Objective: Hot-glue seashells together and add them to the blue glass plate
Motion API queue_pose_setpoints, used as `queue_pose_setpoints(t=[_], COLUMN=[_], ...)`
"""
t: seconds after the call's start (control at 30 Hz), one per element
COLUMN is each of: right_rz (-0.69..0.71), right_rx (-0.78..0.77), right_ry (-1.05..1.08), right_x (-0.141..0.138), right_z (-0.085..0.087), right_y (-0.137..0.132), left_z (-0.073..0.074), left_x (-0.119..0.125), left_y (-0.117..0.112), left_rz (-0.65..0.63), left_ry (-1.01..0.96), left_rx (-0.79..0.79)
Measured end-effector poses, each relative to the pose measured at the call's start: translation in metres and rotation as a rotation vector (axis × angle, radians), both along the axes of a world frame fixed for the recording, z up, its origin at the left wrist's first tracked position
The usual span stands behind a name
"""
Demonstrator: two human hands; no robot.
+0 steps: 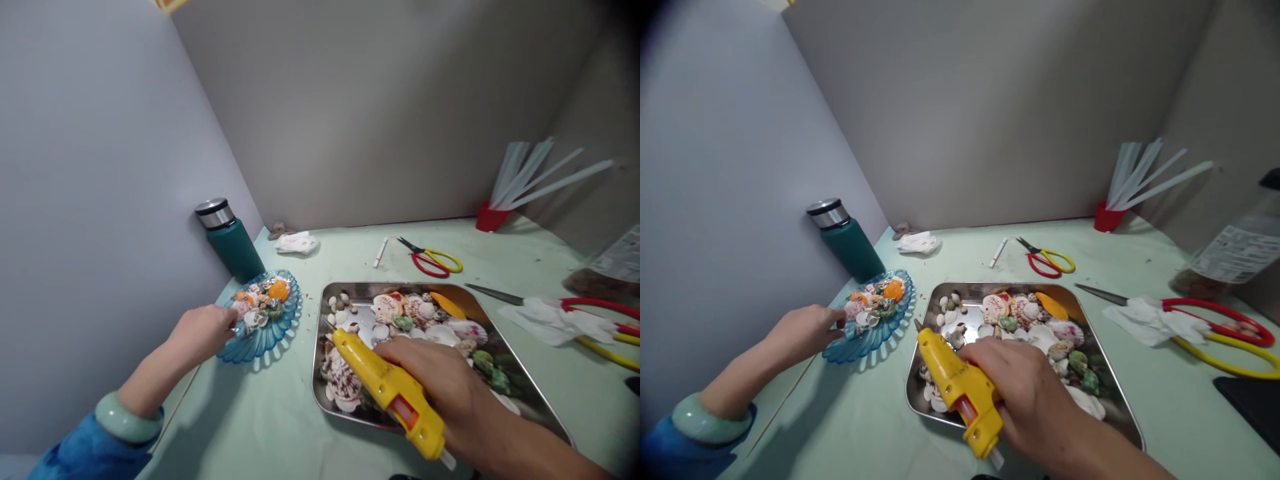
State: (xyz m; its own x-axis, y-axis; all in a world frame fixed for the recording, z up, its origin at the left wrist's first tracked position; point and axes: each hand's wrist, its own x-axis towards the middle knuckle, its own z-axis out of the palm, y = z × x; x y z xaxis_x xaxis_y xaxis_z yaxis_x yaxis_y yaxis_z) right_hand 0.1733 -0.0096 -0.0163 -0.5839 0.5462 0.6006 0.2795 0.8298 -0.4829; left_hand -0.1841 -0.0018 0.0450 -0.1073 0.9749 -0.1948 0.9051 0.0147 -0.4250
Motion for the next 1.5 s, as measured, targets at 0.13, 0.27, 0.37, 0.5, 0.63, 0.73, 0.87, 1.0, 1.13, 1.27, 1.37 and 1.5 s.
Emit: queue_pose_setpoints(t=[0.13, 0.27, 0.37, 0.5, 0.63, 0.73, 0.87, 1.0, 1.13, 1.27, 1.37, 1.5], right_rz=[0.000, -0.007, -0.012, -0.015, -0.017, -0.016, -0.013, -0.015, -0.017, -0.029, -0.031, -0.015], right_rx=[0.004, 0.010, 0.024, 0.016, 0.024, 0.025, 0.012, 0.022, 0.023, 0.028, 0.036, 0.033], right_ry=[-0.011, -0.016, -0.017, -0.031, -0.023, -0.018, -0.020, -0.015, -0.015, -0.026, -0.028, -0.039], right_x=[0.000, 0.000, 0.000, 0.000, 0.000, 0.000, 0.000, 0.000, 0.000, -0.001, -0.001, -0.001], right_z=[-0.002, 0.000, 0.001, 0.001, 0.000, 0.001, 0.001, 0.001, 0.002, 0.003, 0.002, 0.001], right_y=[0.000, -0.001, -0.001, -0.001, 0.000, 0.000, -0.001, -0.001, -0.001, -0.001, -0.001, -0.001], left_z=[-0.004, -0.011, -0.017, -0.013, -0.002, 0.000, -0.006, -0.010, -0.010, -0.010, -0.011, -0.013], left_x=[-0.002, 0.001, 0.004, 0.004, -0.001, -0.003, -0.001, 0.000, 0.001, 0.000, -0.001, -0.001], left_y=[-0.003, 0.000, 0.004, 0.008, 0.013, 0.018, 0.024, 0.029, 0.030, 0.026, 0.019, 0.008], left_rz=[0.010, 0.015, 0.017, 0.027, 0.061, 0.076, 0.117, 0.136, 0.150, 0.182, 0.186, 0.155], left_ry=[-0.042, -0.066, -0.075, -0.088, -0.133, -0.181, -0.212, -0.233, -0.241, -0.211, -0.188, -0.170], left_rx=[-0.033, -0.007, 0.015, 0.055, 0.100, 0.115, 0.141, 0.152, 0.161, 0.166, 0.164, 0.138])
